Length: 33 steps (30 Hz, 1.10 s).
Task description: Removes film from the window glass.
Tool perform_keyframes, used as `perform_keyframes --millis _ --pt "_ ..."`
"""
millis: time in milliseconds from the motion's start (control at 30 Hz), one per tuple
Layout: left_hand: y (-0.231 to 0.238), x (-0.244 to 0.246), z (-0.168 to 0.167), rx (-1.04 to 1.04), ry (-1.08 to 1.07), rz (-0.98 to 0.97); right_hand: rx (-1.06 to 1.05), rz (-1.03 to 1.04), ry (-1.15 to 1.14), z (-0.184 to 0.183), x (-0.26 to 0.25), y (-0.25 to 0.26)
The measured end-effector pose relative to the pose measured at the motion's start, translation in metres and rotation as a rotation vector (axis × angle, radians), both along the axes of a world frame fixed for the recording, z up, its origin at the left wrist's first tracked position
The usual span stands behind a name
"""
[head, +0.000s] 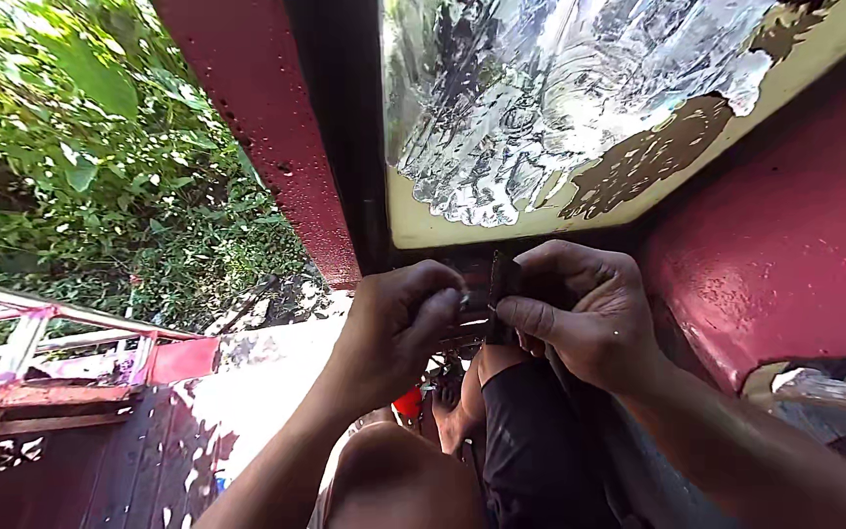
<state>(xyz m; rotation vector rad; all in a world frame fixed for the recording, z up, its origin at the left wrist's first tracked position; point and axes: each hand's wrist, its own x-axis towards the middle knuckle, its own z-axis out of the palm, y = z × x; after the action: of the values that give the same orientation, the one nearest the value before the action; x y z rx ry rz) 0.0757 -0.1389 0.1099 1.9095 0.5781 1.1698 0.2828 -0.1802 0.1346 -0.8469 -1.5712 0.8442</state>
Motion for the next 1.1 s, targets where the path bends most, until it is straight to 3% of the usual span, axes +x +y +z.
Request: perform_keyframes --millis 100,300,433,600,867,1100 --pt "0.005 -0.013 -0.031 -0.009 0.096 0.043 0.158 -0.103 -0.099 -0.004 0.014 0.006" --pt "-0.007 -0.061 -0.117 -0.172 0.424 0.305 0.446 -0.529 -0.519 -0.007 0.068 0.041" --pt "-0.011 -0.107 -0.172 -0.204 0.559 0.431 0.623 -0.648 -0.732 0.002 0.086 0.058" --pt "-0.023 -0.123 -0.188 -0.242 0.697 0.497 0.766 -0.684 -0.968 0.013 0.087 0.069" --pt "-0.020 -0.128 -0.206 -0.456 0.945 0.540 0.794 -0.517 -1.278 0.042 0.093 0.064" --pt "-0.001 -0.143 -0.210 -0.276 0.793 0.534 0.821 -0.486 -1.370 0.053 0.090 0.065"
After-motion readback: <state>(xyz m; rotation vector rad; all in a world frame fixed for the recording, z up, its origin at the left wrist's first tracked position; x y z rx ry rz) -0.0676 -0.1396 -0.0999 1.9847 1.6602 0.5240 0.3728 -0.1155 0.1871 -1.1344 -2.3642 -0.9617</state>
